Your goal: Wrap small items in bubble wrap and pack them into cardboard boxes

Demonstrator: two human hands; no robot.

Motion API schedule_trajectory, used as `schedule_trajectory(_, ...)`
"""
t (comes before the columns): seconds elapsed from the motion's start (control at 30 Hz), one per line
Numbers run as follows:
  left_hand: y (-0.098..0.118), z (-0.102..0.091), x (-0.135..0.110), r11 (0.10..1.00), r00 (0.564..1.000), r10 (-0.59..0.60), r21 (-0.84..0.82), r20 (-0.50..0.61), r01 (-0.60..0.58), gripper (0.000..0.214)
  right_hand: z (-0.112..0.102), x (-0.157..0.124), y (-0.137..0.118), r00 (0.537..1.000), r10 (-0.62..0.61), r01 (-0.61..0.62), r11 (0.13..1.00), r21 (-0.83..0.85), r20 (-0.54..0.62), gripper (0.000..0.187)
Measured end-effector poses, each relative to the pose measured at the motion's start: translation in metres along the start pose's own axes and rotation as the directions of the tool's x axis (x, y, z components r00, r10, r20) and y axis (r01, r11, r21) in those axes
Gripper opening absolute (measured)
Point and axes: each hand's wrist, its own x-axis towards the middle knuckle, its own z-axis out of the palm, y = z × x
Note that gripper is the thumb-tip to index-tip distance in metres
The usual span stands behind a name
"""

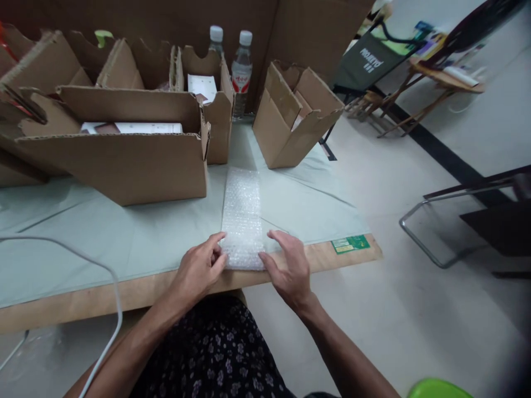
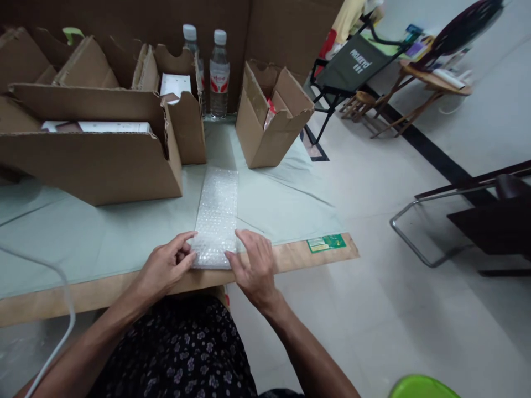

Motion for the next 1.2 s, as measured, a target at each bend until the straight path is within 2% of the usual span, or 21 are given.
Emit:
schedule_trajectory(0.03, 0.000, 0.001, 0.003, 1.000, 1.000, -0.004, 0.031, 0.002, 0.004, 0.044, -0.003, -0.003, 0.000, 0.998, -0.065, 0.065, 0.998, -0.022, -0.002, 0.044)
schedule_trajectory(0.1, 0.000, 0.001, 0.005, 0.995, 1.000, -0.005, 0.096, 0.007, 0.005, 0.047, -0.008, -0.010, -0.001, 0.981, -0.159, 0.164, 0.986, -0.032, 0.111, 0.041)
schedule_trajectory(0.17, 0.001, 0.003, 0.005, 0.987, 1.000, -0.012, 0.160, -0.001, 0.012, 0.049, -0.008, -0.015, -0.001, 0.941, -0.192, 0.207, 0.978, -0.027, 0.278, 0.035)
schedule_trajectory(0.23, 0.001, 0.004, 0.003, 0.978, 1.000, -0.024, 0.207, -0.006, 0.025, 0.051, -0.004, -0.016, 0.002, 0.909, -0.190, 0.220, 0.975, -0.039, 0.372, 0.029)
schedule_trajectory(0.33, 0.000, 0.002, -0.004, 0.976, 0.999, 0.014, 0.219, -0.052, -0.002, 0.051, 0.005, -0.014, 0.008, 0.908, -0.212, 0.236, 0.971, -0.023, 0.361, 0.024)
schedule_trajectory(0.43, 0.000, -0.006, -0.014, 0.964, 0.972, 0.196, 0.204, -0.128, -0.168, 0.049, 0.009, -0.007, 0.011, 0.923, -0.213, 0.214, 0.976, 0.035, 0.320, 0.026)
schedule_trajectory(0.5, 0.001, -0.010, -0.021, 0.932, 0.941, 0.324, 0.202, -0.098, -0.300, 0.050, 0.008, -0.002, 0.011, 0.931, -0.181, 0.161, 0.983, 0.088, 0.316, 0.025)
schedule_trajectory(0.57, 0.000, -0.011, -0.023, 0.909, 0.922, 0.385, 0.190, -0.044, -0.371, 0.044, 0.006, 0.002, 0.009, 0.935, -0.133, 0.091, 0.986, 0.140, 0.329, 0.024)
schedule_trajectory(0.63, -0.002, -0.008, -0.020, 0.918, 0.929, 0.369, 0.174, -0.039, -0.357, 0.034, 0.003, 0.004, 0.006, 0.937, -0.068, 0.013, 0.987, 0.160, 0.342, 0.024)
schedule_trajectory(0.7, -0.005, -0.003, -0.012, 0.944, 0.951, 0.302, 0.164, -0.068, -0.288, 0.030, 0.000, 0.003, 0.003, 0.962, -0.015, -0.017, 0.993, 0.114, 0.272, 0.027)
schedule_trajectory(0.77, -0.008, 0.001, -0.003, 0.962, 0.969, 0.234, 0.164, -0.079, -0.219, 0.031, -0.003, 0.000, 0.001, 0.988, -0.029, 0.026, 0.999, 0.024, 0.149, 0.032)
schedule_trajectory(0.83, -0.010, 0.003, 0.004, 0.967, 0.977, 0.202, 0.174, -0.074, -0.187, 0.033, -0.004, -0.003, 0.002, 0.988, -0.109, 0.115, 0.992, -0.051, 0.111, 0.034)
schedule_trajectory(0.93, -0.009, 0.004, 0.007, 0.962, 0.975, 0.200, 0.206, -0.092, -0.178, 0.033, 0.001, -0.003, 0.007, 0.941, -0.198, 0.229, 0.969, -0.087, 0.273, 0.032)
schedule_trajectory(1.0, -0.008, 0.002, 0.003, 0.954, 0.963, 0.233, 0.223, -0.136, -0.199, 0.032, 0.005, 0.000, 0.012, 0.911, -0.215, 0.257, 0.964, -0.075, 0.353, 0.028)
schedule_trajectory(1.07, -0.006, -0.002, -0.004, 0.939, 0.944, 0.293, 0.233, -0.149, -0.255, 0.033, 0.008, 0.005, 0.016, 0.910, -0.209, 0.232, 0.973, -0.022, 0.358, 0.025)
schedule_trajectory(1.13, -0.004, -0.006, -0.012, 0.918, 0.930, 0.354, 0.225, -0.099, -0.325, 0.034, 0.006, 0.008, 0.017, 0.917, -0.175, 0.163, 0.985, 0.065, 0.360, 0.024)
schedule_trajectory(1.2, -0.004, -0.009, -0.014, 0.917, 0.932, 0.359, 0.206, -0.047, -0.343, 0.031, 0.003, 0.010, 0.016, 0.911, -0.139, 0.093, 0.987, 0.135, 0.389, 0.024)
